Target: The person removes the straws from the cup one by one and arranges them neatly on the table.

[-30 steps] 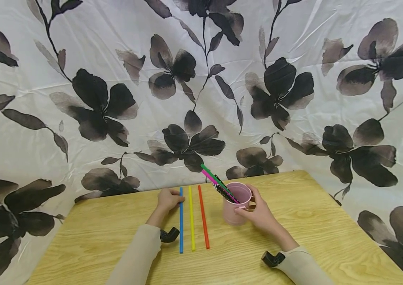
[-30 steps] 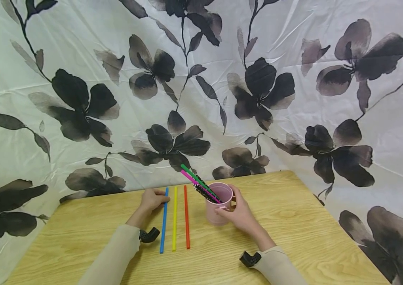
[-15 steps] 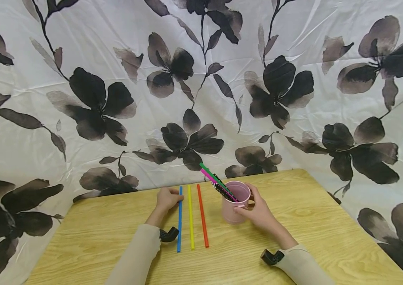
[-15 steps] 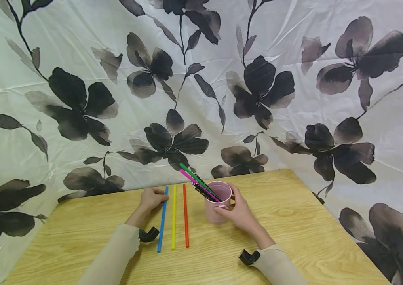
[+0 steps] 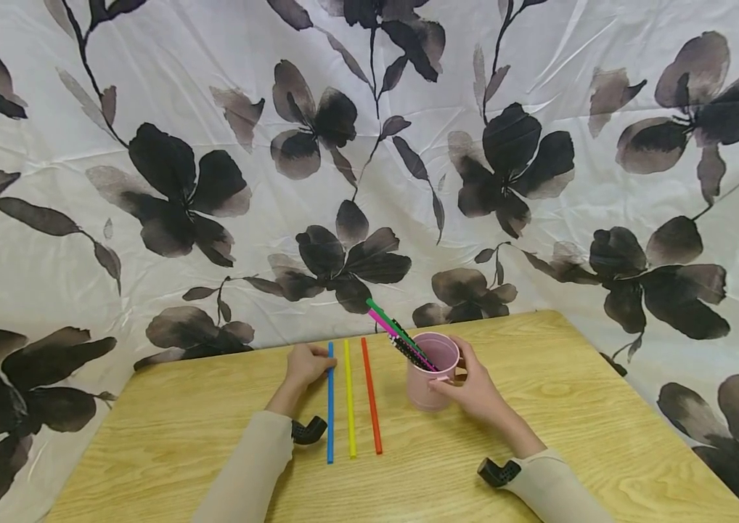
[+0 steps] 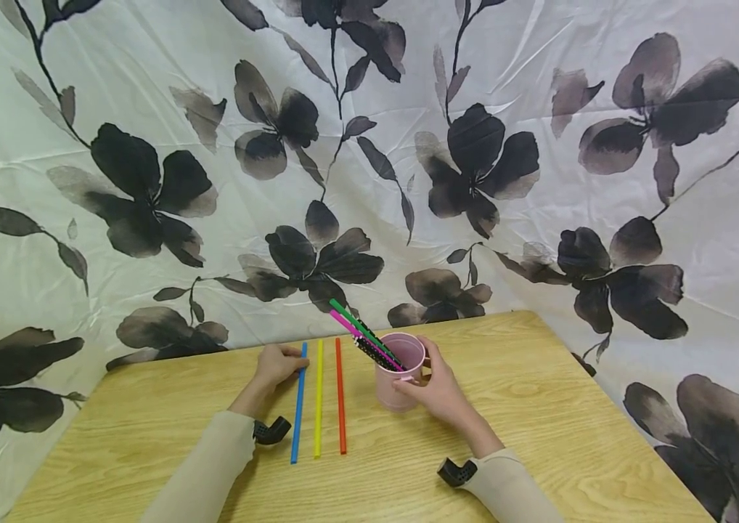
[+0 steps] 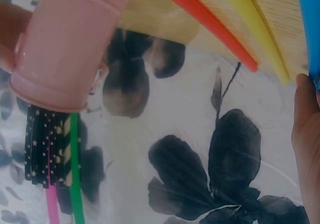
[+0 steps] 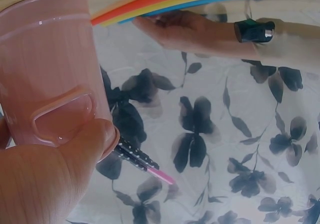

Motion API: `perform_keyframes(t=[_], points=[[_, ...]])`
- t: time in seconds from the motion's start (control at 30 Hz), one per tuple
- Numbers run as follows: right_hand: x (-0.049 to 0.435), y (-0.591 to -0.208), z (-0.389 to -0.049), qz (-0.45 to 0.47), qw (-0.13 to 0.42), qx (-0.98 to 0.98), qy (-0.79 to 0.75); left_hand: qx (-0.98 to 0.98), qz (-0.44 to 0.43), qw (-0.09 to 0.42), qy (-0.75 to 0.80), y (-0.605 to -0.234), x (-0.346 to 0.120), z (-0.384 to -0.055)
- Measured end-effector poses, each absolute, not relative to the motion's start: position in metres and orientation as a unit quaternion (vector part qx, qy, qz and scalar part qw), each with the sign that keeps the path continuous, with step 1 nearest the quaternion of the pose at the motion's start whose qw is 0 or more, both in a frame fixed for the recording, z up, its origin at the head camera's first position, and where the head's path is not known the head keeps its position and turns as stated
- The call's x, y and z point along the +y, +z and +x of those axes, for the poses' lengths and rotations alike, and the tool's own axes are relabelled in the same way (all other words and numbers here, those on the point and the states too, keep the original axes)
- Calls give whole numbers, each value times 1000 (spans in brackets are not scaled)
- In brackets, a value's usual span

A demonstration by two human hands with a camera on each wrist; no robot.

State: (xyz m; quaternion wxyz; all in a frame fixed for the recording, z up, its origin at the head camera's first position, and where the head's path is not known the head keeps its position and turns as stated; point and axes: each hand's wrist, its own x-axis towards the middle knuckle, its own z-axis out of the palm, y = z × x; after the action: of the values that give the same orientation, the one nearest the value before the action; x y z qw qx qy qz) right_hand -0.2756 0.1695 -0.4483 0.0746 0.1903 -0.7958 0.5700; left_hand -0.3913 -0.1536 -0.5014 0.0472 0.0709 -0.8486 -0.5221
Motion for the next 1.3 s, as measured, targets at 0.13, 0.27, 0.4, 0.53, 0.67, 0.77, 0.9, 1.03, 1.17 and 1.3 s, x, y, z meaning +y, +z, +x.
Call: perform_keyframes(t=[0.13, 0.27, 0.4, 0.53, 0.67, 0.77, 0.9, 1.03, 1.17, 1.3], points=[[171, -454, -278, 201, 78, -791, 573, -847, 73, 46, -525, -503, -154, -390], [174, -465, -286, 201, 82, -793, 569, -846, 72, 47, -526, -502, -155, -390], [175, -471, -289, 194, 85, -796, 567, -843, 63, 46, -533, -502, -155, -389], [173, -464, -282, 196, 79, -789, 576, -833, 63, 36, -548, -503, -157, -384], [169, -454, -275, 192, 73, -790, 578, -819, 66, 35, -568, -503, -158, -380], [167, -450, -277, 192, 72, -793, 574, -808, 36, 52, -585, -496, -159, -376], [171, -451, -279, 191, 74, -795, 571, -809, -27, 84, -582, -477, -150, -368], [168, -451, -278, 189, 70, -795, 572, -813, -95, 116, -563, -451, -139, -351], [169, -450, -277, 193, 75, -798, 565, -797, -160, 125, -569, -419, -117, -327], [170, -451, -276, 201, 79, -795, 568, -788, -202, 126, -568, -384, -95, -297]])
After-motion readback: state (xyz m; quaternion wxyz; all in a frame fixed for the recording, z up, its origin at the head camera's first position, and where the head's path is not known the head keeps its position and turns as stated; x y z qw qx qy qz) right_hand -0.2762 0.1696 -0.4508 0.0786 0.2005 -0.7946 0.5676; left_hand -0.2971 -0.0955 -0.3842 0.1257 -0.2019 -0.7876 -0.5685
